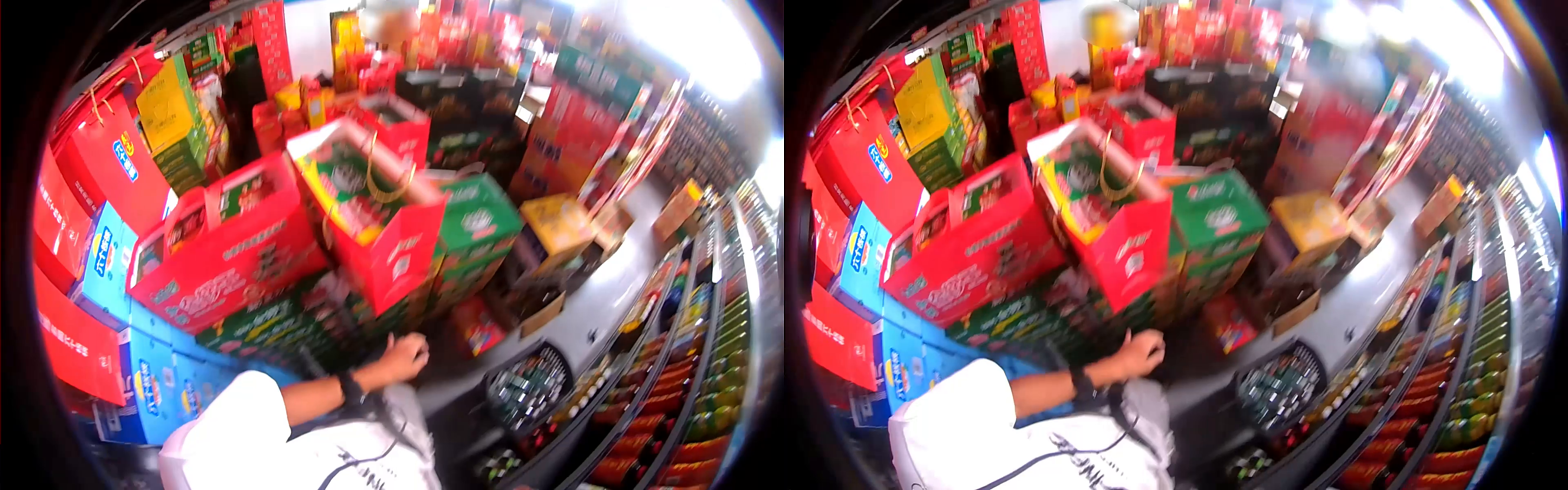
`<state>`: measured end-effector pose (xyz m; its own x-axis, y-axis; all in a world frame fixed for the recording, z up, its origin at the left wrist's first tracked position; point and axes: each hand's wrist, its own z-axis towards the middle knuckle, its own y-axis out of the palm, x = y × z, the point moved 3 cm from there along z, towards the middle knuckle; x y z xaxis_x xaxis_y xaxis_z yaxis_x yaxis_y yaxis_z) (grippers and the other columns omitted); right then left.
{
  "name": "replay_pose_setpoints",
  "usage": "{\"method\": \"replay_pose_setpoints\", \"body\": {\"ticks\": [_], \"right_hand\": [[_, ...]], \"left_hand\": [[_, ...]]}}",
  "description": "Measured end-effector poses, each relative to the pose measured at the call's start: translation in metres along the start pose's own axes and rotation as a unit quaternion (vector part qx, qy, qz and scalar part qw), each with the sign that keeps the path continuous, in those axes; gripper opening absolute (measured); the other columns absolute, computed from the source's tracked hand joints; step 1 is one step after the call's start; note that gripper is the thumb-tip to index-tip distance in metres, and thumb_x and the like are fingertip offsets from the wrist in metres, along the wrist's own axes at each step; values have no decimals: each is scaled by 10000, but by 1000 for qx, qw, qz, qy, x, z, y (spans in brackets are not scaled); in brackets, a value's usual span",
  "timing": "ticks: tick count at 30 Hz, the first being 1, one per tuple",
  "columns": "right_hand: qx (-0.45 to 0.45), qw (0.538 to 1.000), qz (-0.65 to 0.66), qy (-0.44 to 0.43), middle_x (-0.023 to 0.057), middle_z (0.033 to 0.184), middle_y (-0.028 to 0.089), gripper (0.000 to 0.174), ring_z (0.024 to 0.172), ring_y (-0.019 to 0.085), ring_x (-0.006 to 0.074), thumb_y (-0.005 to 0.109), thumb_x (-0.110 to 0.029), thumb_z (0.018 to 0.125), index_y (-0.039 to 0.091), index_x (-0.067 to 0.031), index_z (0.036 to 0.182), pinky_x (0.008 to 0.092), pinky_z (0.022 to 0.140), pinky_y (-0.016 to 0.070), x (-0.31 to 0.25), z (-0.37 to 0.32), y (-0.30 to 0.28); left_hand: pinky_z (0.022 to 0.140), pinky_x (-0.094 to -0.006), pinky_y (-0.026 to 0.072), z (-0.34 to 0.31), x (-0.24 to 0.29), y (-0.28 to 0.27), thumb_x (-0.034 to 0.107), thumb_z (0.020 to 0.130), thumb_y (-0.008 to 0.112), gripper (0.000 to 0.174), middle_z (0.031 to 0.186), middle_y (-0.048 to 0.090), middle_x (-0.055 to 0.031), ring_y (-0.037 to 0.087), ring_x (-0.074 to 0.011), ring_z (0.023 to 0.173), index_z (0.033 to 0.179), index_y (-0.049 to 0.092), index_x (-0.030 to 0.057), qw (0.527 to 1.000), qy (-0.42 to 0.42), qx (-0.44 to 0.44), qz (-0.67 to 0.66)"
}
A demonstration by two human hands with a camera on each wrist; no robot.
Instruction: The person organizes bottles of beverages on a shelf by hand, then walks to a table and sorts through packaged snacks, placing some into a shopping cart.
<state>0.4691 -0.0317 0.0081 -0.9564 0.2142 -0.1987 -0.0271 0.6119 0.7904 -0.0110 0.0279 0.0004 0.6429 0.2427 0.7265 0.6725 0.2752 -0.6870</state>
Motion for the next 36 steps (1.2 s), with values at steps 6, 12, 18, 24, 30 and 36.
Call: {"method": "replay_pose_setpoints", "body": {"ticks": [6,12,18,24,30,36], "right_hand": [[-41,991,-108,70,28,838,580,227,752,527,187,597,-246,930,562,-24,898,335,760,480,21,1,38],[9,977,-195,81,40,847,571,217,748,519,190,577,-238,944,554,-30,888,332,745,469,39,22,51],[-1,966,-223,129,47,866,553,215,769,506,191,582,-241,946,545,-33,907,328,748,458,63,32,61],[-17,977,-170,126,47,869,548,224,765,499,185,580,-247,948,546,-32,897,324,733,449,60,24,68],[-30,992,-117,31,44,864,582,267,751,519,179,561,-280,956,561,-26,875,315,731,460,-4,17,43],[-18,949,-243,-202,55,814,653,338,708,599,191,539,-351,967,619,-52,831,336,709,516,-57,-23,21]], "left_hand": [[861,-363,487,-29,-45,-64,104,841,657,174,1152,619,-149,634,-260,969,980,622,3,984,-53,144,-90],[831,-324,494,-75,-92,-84,78,881,628,169,1188,616,-130,649,-193,920,1026,613,-9,963,-115,230,-87],[824,-327,494,-109,-93,-90,97,891,627,178,1205,595,-130,631,-191,945,1034,609,-8,963,-178,196,-50],[810,-328,498,-108,-83,-87,82,875,633,175,1187,594,-133,638,-213,912,1021,608,-10,963,-137,220,-73],[823,-318,498,-54,-27,-78,72,870,632,170,1191,596,-131,649,-194,906,1012,611,-19,983,-49,174,-38],[815,-315,505,-3,35,-42,67,857,636,159,1173,608,-143,662,-209,891,993,618,-12,990,47,120,-56]]}}
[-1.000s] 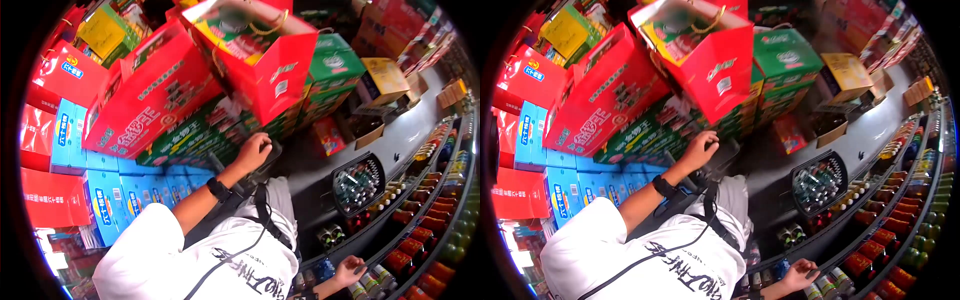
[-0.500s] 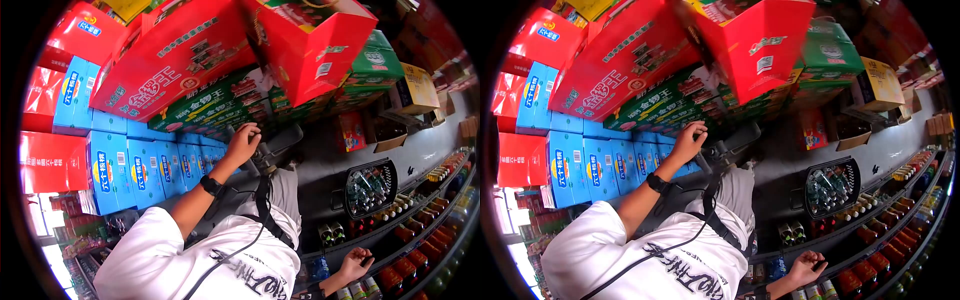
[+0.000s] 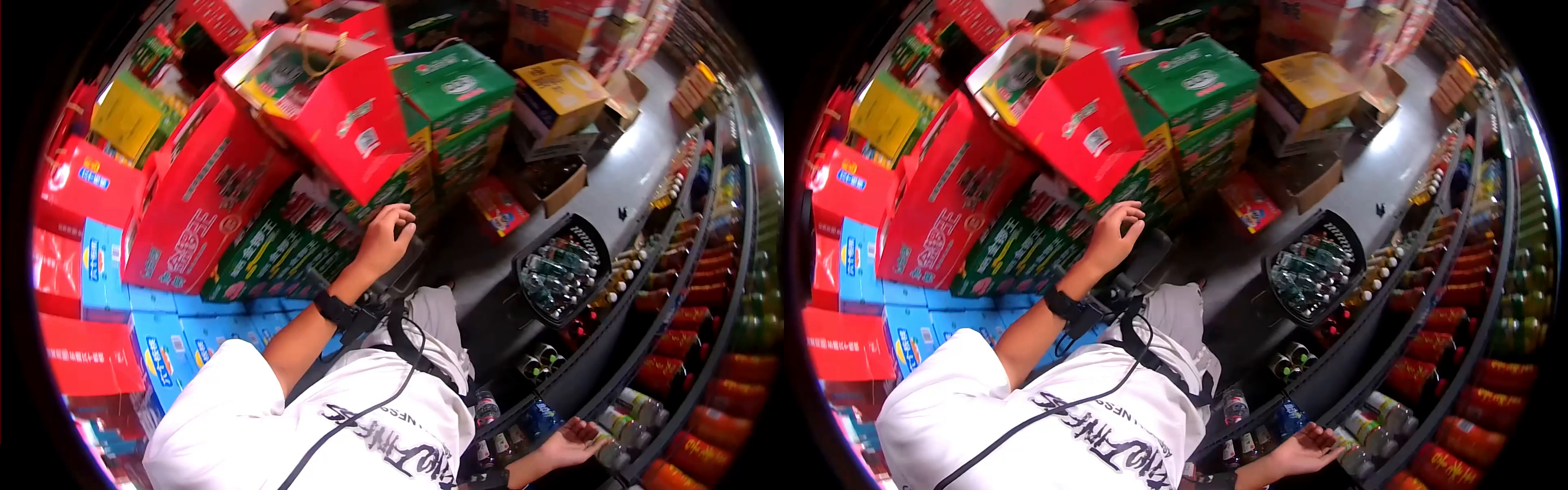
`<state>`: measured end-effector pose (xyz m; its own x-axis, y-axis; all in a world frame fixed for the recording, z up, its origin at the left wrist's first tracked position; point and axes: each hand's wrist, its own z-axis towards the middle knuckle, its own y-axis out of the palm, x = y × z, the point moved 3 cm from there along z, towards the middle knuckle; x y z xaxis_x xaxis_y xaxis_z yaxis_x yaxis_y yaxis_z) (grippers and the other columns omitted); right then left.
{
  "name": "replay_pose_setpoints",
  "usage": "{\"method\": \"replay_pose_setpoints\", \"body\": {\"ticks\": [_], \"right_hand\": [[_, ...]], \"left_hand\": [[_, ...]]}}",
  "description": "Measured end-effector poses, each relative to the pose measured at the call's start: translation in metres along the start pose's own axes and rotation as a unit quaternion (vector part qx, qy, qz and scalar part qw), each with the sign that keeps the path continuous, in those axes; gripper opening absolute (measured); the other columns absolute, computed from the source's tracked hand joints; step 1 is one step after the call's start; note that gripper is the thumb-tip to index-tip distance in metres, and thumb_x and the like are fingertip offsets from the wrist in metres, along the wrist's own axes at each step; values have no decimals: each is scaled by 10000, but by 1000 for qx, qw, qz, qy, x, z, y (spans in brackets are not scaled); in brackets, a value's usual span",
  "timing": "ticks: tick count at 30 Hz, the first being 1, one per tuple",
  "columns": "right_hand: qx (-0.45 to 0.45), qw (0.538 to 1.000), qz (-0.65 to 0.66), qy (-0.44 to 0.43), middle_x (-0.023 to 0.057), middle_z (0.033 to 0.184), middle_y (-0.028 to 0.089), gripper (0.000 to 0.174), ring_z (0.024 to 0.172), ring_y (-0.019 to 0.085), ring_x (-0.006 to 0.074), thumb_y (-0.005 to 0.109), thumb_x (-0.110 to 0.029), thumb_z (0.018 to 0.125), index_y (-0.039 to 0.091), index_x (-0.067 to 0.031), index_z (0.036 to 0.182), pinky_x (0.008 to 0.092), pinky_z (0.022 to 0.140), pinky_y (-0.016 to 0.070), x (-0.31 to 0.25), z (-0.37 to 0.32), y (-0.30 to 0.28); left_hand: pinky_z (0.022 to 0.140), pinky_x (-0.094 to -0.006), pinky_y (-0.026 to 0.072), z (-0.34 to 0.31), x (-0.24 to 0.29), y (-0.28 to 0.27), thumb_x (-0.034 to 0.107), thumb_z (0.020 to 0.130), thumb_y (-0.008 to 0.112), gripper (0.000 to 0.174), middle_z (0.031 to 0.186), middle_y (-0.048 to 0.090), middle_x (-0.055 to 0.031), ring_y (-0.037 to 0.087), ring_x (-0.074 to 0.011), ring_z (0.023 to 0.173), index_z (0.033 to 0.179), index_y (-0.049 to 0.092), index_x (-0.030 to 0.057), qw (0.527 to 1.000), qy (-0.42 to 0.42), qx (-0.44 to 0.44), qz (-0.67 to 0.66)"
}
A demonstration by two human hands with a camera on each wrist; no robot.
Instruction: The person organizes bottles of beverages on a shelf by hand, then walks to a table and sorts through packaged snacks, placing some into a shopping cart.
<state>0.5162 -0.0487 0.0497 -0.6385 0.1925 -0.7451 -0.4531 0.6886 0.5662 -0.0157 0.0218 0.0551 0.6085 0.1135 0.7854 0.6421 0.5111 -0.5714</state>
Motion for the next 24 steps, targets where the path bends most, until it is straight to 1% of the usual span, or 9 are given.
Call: {"method": "replay_pose_setpoints", "body": {"ticks": [7,10,11,13,16,20,21,22,24], "right_hand": [[111,989,32,-91,52,806,668,364,663,610,174,524,-401,973,625,-86,821,298,656,534,-21,-18,-19],[91,988,54,-110,49,801,655,356,672,604,169,520,-393,977,619,-84,832,289,638,530,-27,-18,-22],[118,985,61,-113,48,791,637,352,658,595,166,514,-391,981,615,-80,850,290,615,529,-28,-18,-21],[114,982,84,-123,48,778,627,362,625,586,166,511,-405,981,611,-81,854,292,605,526,-27,-15,-27],[168,971,94,-139,46,764,635,365,634,583,163,488,-424,987,613,-103,864,307,606,498,-33,-14,-24],[227,949,51,-215,28,769,628,352,638,570,147,498,-425,981,608,-113,861,300,622,493,-45,-14,-10],[243,942,38,-228,23,773,625,349,641,565,144,504,-428,977,607,-116,858,305,633,495,-45,-15,-9],[257,937,22,-235,18,788,626,341,652,565,140,503,-421,979,603,-114,872,298,643,488,-46,-15,-4],[278,924,-30,-261,24,795,624,323,676,572,141,521,-401,976,601,-103,879,293,652,481,-55,-16,11]], "left_hand": [[826,-318,511,26,74,74,53,848,632,151,1167,600,-149,653,-230,915,978,621,-24,989,94,-114,-29],[820,-326,524,37,96,107,46,835,642,156,1158,601,-154,656,-257,926,976,615,-15,978,128,-153,-68],[817,-327,523,43,105,116,41,830,644,152,1148,608,-160,656,-264,925,971,617,-10,975,139,-156,-68],[830,-331,517,59,121,134,34,831,635,144,1127,621,-167,653,-268,938,968,620,-9,960,227,-162,-36],[815,-333,516,74,128,174,24,840,629,133,1141,615,-161,652,-249,926,969,615,-11,958,163,-218,-87],[815,-332,510,99,143,250,12,834,628,128,1135,609,-176,651,-259,917,957,608,-15,923,196,-304,-133],[857,-352,493,105,147,270,12,823,632,132,1134,604,-191,635,-297,966,948,603,-18,913,176,-340,-143],[899,-372,469,109,166,281,15,816,637,140,1136,600,-198,607,-333,1028,948,602,-15,900,233,-345,-130],[916,-375,456,120,203,300,19,820,638,143,1142,598,-204,589,-349,1066,954,601,-15,868,286,-374,-158]]}}
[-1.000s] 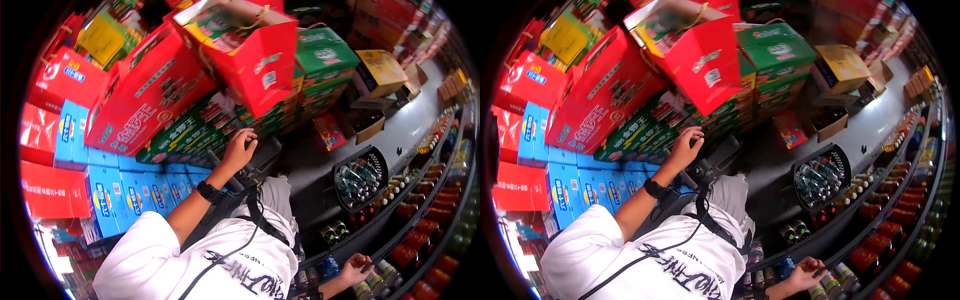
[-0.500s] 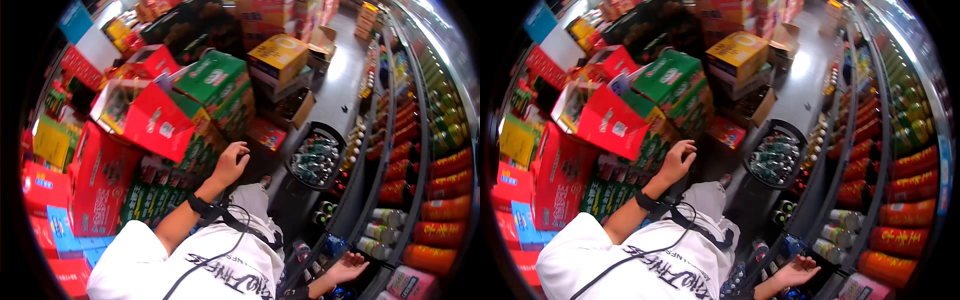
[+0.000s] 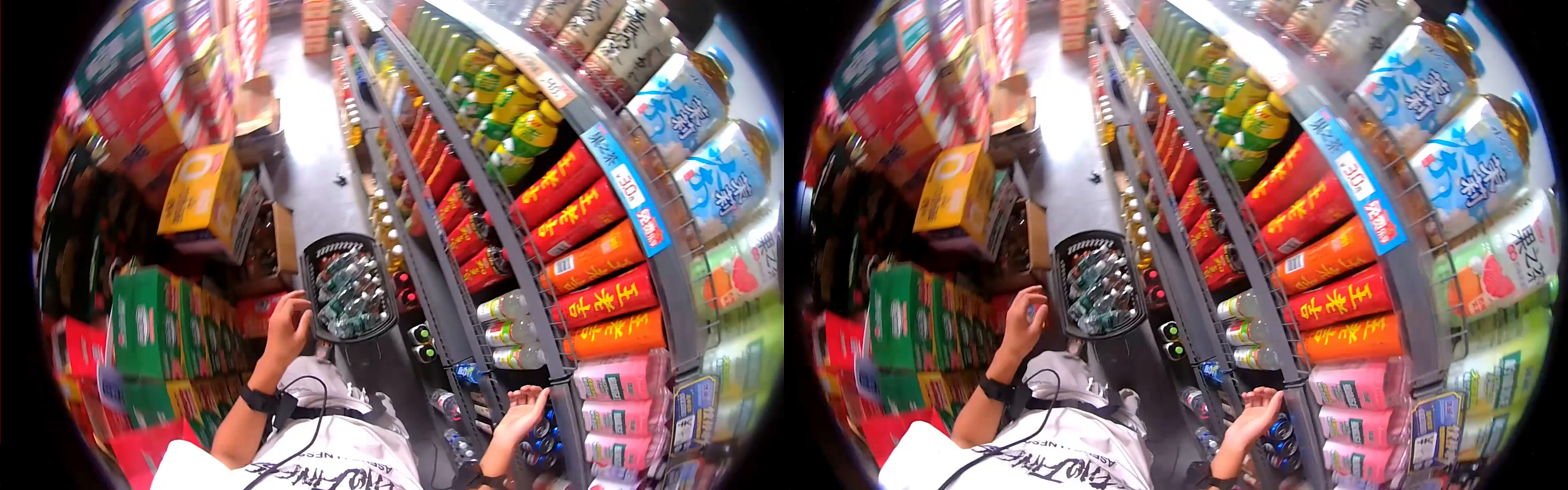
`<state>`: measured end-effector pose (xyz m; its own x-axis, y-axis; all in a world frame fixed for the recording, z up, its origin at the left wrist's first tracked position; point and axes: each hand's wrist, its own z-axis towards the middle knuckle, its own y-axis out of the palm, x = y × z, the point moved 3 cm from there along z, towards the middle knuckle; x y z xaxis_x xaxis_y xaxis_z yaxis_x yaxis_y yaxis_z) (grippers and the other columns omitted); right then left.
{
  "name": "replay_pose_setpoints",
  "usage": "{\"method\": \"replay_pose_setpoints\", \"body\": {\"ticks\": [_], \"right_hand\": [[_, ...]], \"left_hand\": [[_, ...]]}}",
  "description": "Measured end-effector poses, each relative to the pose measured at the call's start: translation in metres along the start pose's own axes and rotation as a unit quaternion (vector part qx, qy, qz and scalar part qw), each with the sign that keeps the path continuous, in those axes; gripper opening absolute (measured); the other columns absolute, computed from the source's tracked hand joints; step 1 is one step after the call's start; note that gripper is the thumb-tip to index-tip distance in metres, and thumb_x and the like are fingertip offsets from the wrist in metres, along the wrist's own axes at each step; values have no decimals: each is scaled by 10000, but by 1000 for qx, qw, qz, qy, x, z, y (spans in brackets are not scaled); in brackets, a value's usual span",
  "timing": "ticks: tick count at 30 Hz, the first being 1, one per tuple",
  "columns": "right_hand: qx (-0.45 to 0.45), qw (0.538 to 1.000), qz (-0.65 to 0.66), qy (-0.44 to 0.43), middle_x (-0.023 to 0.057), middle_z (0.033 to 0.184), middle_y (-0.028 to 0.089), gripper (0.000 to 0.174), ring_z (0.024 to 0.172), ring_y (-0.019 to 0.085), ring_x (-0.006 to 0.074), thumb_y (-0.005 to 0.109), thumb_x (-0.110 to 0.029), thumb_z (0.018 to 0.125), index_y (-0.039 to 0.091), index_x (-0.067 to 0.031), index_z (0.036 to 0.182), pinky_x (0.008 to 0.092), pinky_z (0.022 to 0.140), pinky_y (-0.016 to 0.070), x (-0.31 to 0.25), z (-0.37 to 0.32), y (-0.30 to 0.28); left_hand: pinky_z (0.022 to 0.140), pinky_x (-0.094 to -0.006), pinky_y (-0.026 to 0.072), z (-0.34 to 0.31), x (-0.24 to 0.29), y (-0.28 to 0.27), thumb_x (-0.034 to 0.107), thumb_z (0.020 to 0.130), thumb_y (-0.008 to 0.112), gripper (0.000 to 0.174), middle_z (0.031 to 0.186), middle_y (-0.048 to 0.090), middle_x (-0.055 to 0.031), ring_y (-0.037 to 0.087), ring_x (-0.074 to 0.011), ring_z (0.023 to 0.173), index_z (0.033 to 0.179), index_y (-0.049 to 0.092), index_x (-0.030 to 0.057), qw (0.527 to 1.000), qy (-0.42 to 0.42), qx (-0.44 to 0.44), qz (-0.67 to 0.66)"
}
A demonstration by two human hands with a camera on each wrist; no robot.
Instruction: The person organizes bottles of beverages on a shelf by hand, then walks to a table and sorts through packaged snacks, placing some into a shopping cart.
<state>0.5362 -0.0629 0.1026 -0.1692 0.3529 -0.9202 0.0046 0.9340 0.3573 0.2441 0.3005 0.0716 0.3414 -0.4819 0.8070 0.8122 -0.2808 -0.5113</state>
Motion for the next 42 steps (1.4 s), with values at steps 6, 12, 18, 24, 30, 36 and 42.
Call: {"method": "replay_pose_setpoints", "body": {"ticks": [6,12,18,24,30,36,42], "right_hand": [[111,993,-16,30,60,843,625,258,694,585,148,583,-336,948,605,-81,915,301,640,487,-23,-10,25],[174,965,-156,-116,29,834,622,168,628,546,91,608,-228,944,597,-60,951,245,629,452,-39,-40,37],[298,700,-506,-405,172,1183,539,314,1020,550,303,695,-132,833,560,-3,1086,379,875,447,-109,-81,62],[380,585,-582,-417,251,1341,403,520,1264,406,416,711,-182,818,476,2,1244,481,1065,332,-150,-86,24],[383,590,-606,-373,268,1389,336,646,1310,349,438,732,-210,797,410,-16,1323,480,1078,323,-206,-93,-2],[364,529,-637,-427,250,1284,405,630,1214,401,427,746,-316,783,466,-7,1256,501,1040,334,-236,-69,3],[392,516,-628,-431,313,1212,366,627,1141,361,488,681,-452,813,523,10,1206,610,973,295,-227,-43,2]], "left_hand": [[936,-381,446,72,-36,27,-4,821,640,119,1038,627,-181,580,-331,1109,934,602,-4,994,44,-73,-62],[840,-304,484,124,-74,54,-1,849,630,148,1172,585,-164,612,-225,1008,994,600,-6,974,115,-173,-86],[872,-365,493,184,4,81,18,793,684,246,1185,583,-210,602,-343,1057,1015,580,2,927,256,-252,-107],[938,-402,467,187,96,108,43,787,708,316,1251,555,-183,564,-372,1122,1072,575,23,853,369,-335,-154],[981,-415,458,158,191,116,147,806,734,389,1331,508,-164,520,-357,1205,1159,598,56,753,464,-419,-203],[1009,-422,434,119,292,116,144,830,713,528,1387,448,-200,476,-369,1257,1284,485,-2,665,553,-446,-231],[1030,-411,412,79,382,130,162,841,695,570,1368,456,-220,453,-377,1272,1318,441,-20,619,634,-398,-238]]}}
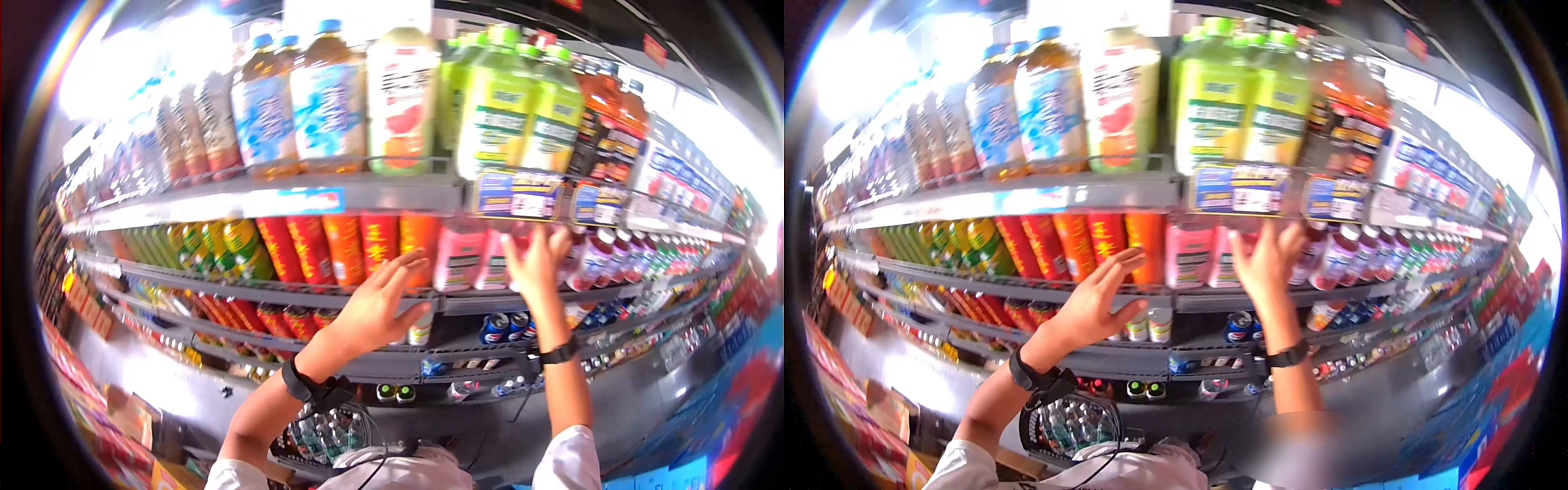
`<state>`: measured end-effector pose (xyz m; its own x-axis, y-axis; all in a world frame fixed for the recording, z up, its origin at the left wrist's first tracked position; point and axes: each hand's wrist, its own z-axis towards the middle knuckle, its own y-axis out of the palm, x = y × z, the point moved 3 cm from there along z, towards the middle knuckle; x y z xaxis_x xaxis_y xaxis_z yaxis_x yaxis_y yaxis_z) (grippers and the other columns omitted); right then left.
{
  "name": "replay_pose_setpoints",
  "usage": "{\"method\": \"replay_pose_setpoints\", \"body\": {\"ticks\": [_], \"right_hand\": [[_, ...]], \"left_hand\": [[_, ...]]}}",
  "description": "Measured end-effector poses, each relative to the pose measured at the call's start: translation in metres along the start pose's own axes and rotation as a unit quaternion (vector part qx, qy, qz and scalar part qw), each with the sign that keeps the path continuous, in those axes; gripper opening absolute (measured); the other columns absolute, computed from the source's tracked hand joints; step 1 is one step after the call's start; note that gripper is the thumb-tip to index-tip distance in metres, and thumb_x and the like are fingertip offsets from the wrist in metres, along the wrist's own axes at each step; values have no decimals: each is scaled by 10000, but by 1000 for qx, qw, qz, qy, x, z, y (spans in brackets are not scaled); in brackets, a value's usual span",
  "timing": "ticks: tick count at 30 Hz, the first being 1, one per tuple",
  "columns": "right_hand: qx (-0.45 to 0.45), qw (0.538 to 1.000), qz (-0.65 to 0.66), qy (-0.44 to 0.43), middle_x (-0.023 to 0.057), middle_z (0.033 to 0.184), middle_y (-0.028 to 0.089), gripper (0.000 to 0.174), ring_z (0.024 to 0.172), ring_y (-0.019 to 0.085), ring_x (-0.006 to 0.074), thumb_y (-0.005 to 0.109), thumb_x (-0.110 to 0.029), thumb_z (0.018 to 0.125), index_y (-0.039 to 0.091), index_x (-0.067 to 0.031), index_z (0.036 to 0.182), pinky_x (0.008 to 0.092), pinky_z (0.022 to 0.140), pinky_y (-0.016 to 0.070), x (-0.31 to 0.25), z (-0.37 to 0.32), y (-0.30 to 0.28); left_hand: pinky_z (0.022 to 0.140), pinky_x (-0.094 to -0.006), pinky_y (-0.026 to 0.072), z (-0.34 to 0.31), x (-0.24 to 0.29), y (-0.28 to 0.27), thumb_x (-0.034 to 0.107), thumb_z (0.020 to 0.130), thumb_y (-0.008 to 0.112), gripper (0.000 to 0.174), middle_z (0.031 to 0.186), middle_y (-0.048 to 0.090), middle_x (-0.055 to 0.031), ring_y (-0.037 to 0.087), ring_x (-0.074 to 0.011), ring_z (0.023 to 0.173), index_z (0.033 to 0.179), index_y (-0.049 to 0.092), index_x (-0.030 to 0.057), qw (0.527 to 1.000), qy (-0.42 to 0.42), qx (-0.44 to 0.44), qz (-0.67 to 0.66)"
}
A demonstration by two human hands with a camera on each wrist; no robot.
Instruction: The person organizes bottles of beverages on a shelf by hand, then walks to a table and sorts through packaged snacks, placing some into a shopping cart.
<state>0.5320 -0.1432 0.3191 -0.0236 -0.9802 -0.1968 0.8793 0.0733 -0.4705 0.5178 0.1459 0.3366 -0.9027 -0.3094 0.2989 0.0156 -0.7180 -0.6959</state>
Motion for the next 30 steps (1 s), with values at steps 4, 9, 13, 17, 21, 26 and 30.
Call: {"method": "replay_pose_setpoints", "body": {"ticks": [4,9,13,17,21,26,30], "right_hand": [[7,999,27,-41,318,1332,313,601,1244,289,531,667,-412,837,508,-27,1270,620,1019,272,-1,-10,-9],[-43,993,96,-46,288,1478,207,713,1306,247,574,679,-359,832,385,-54,1404,663,1062,221,18,-42,-14],[-60,989,97,-93,274,1498,211,711,1292,319,522,677,-345,838,370,-102,1431,680,1042,225,55,-75,-11],[-19,996,46,-75,275,1480,234,654,1303,303,497,657,-324,870,379,-77,1409,681,1031,220,118,-87,-21],[47,998,33,-14,285,1473,241,601,1302,277,510,613,-336,898,395,-26,1364,639,1063,207,185,-55,-46],[-19,997,-29,-68,243,1458,296,637,1292,287,473,620,-377,882,401,-16,1359,623,1073,191,230,-18,-63],[-90,989,-49,-102,196,1432,350,631,1309,289,424,674,-434,832,497,-24,1278,630,1086,177,240,4,-72]], "left_hand": [[1069,-519,347,38,12,35,128,807,700,530,1357,463,-187,385,-426,1309,1282,493,16,996,49,35,68],[1070,-619,272,30,10,113,85,781,677,456,1445,408,-155,300,-442,1379,1226,581,48,985,72,26,157],[1060,-621,304,27,12,174,112,743,709,539,1471,377,-153,285,-462,1373,1259,561,63,984,93,-43,148],[1045,-613,334,50,27,211,125,733,729,555,1470,381,-148,313,-451,1360,1258,561,62,979,149,-53,131],[1042,-605,343,101,55,223,113,730,735,551,1461,391,-163,359,-445,1332,1248,562,47,976,186,-42,103],[1038,-526,386,181,104,229,95,747,702,461,1377,460,-183,436,-389,1278,1182,573,16,977,188,28,98],[983,-452,406,229,109,248,175,815,599,439,1242,539,-185,538,-316,1124,1196,542,-36,919,162,-2,361]]}}
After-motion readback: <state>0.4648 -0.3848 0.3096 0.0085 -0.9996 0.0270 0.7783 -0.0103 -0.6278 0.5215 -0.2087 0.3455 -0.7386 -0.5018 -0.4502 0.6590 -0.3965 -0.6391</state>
